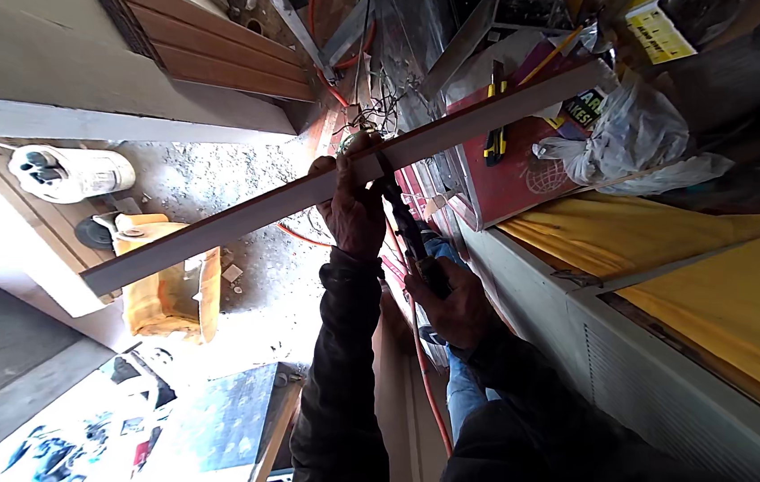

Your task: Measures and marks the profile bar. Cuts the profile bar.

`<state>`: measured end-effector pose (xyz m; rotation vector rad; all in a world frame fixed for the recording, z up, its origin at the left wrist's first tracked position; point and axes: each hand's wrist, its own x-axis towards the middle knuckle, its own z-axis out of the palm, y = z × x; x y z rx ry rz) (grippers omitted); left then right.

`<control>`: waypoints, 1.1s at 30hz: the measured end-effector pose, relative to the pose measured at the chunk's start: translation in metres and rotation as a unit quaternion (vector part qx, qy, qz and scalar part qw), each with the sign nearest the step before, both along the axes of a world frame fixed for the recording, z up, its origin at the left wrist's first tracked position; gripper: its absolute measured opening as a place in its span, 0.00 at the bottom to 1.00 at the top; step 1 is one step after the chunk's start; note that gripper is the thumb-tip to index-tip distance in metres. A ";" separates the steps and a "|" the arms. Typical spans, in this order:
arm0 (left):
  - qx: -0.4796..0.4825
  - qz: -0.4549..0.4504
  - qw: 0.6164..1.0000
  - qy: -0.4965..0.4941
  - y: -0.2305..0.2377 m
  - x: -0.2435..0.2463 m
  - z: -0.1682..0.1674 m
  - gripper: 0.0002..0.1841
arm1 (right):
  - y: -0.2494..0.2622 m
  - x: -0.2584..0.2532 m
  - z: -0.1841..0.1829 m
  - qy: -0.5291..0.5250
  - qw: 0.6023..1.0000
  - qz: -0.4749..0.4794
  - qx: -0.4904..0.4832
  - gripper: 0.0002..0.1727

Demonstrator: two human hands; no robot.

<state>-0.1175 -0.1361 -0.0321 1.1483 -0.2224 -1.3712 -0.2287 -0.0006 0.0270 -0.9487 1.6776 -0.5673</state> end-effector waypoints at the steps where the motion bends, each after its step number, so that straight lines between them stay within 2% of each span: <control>1: -0.006 0.000 1.000 -0.002 0.000 0.000 -0.001 0.06 | -0.001 0.000 0.000 -0.007 1.000 -0.002 0.004 0.15; 7: -0.007 0.000 1.000 -0.007 0.001 -0.001 -0.002 0.06 | 0.001 0.001 -0.002 -0.019 1.000 -0.006 0.010 0.17; 18: -0.025 -0.006 1.000 -0.012 -0.001 -0.002 -0.001 0.06 | -0.001 0.007 0.004 0.040 0.999 -0.006 -0.023 0.17; 26: -0.039 -0.017 0.999 -0.027 -0.001 -0.001 -0.002 0.07 | -0.003 0.005 0.005 -0.004 1.000 -0.018 0.009 0.18; 33: -0.019 -0.005 0.999 -0.033 -0.004 -0.003 0.001 0.06 | -0.009 0.002 0.009 0.046 0.998 -0.024 0.025 0.21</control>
